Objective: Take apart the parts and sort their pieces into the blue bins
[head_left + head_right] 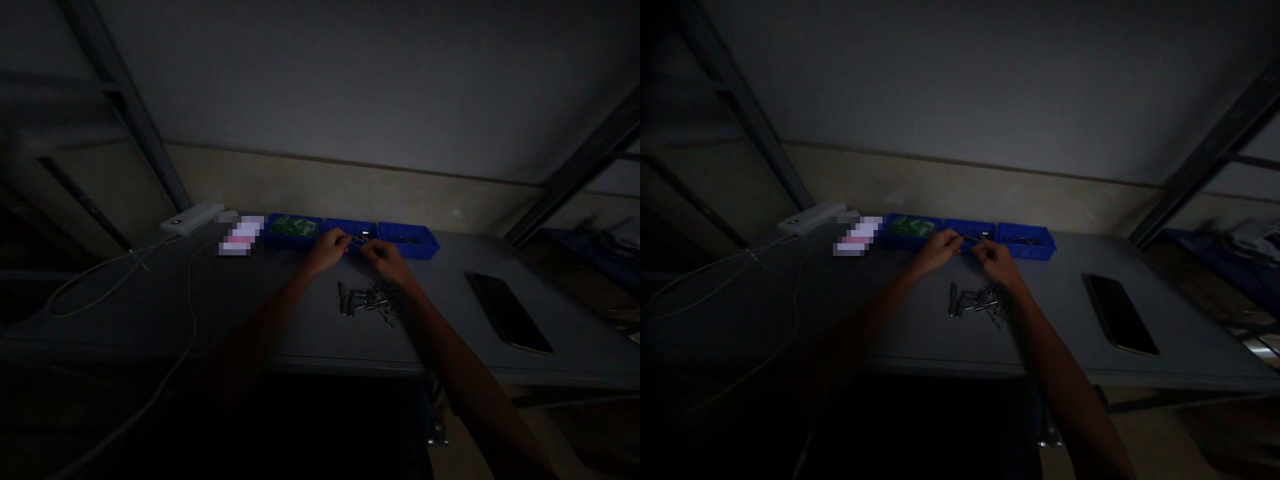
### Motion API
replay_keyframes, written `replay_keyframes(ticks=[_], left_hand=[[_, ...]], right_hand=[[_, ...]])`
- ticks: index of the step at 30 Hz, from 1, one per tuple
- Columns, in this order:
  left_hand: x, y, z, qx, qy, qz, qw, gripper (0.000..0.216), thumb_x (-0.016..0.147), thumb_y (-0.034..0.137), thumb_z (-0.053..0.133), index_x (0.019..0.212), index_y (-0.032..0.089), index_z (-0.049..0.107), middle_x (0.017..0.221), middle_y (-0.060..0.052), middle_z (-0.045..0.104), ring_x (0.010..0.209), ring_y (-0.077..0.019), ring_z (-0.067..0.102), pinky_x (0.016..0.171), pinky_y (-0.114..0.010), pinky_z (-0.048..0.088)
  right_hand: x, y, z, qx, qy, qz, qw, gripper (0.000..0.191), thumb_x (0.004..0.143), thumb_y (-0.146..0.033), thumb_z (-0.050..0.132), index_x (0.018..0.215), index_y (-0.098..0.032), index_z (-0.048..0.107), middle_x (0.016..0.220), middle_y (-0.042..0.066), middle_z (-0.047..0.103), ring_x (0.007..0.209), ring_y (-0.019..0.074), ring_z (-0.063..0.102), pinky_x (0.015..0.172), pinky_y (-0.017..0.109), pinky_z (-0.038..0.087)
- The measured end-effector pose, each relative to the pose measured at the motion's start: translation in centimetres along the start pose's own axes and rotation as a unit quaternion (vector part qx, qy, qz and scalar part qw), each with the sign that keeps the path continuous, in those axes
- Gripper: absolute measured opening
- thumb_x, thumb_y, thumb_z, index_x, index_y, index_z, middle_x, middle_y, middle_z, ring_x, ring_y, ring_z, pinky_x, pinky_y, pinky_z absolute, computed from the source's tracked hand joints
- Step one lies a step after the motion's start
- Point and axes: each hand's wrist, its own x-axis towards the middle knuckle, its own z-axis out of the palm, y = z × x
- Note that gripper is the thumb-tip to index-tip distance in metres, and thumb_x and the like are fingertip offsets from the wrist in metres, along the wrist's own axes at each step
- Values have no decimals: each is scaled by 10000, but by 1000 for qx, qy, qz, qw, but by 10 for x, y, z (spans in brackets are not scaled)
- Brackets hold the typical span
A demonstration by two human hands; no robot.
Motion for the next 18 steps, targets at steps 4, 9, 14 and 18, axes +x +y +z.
replay_keyframes(ticks=[4,9,14,18], left_hand=[[0,4,1,-51,4,23,998,95,807,201,461,791,142,534,714,-17,611,701,-122,575,678,-240,440],[-2,11,-1,-108,6,16,994,129,807,226,473,850,132,550,775,-31,623,722,-118,580,653,-223,446],[-1,7,-2,-127,18,4,992,162,792,261,477,803,127,569,742,-25,613,707,-127,569,651,-241,436],[-1,4,-1,-185,14,0,983,122,763,222,492,795,127,561,707,-13,596,663,-115,555,629,-236,422]], right_hand=[[1,-1,5,49,14,29,998,365,736,-520,477,603,-181,469,558,-32,404,532,102,373,520,240,298],[-1,-8,5,63,22,24,997,391,714,-569,493,623,-192,441,552,-41,369,519,97,345,504,239,294],[1,-12,8,74,22,5,997,398,675,-578,546,648,-190,458,561,-43,381,520,92,351,504,237,309],[1,-32,-13,32,23,-7,999,376,696,-539,554,690,-164,523,575,-22,454,537,100,411,522,252,343]])
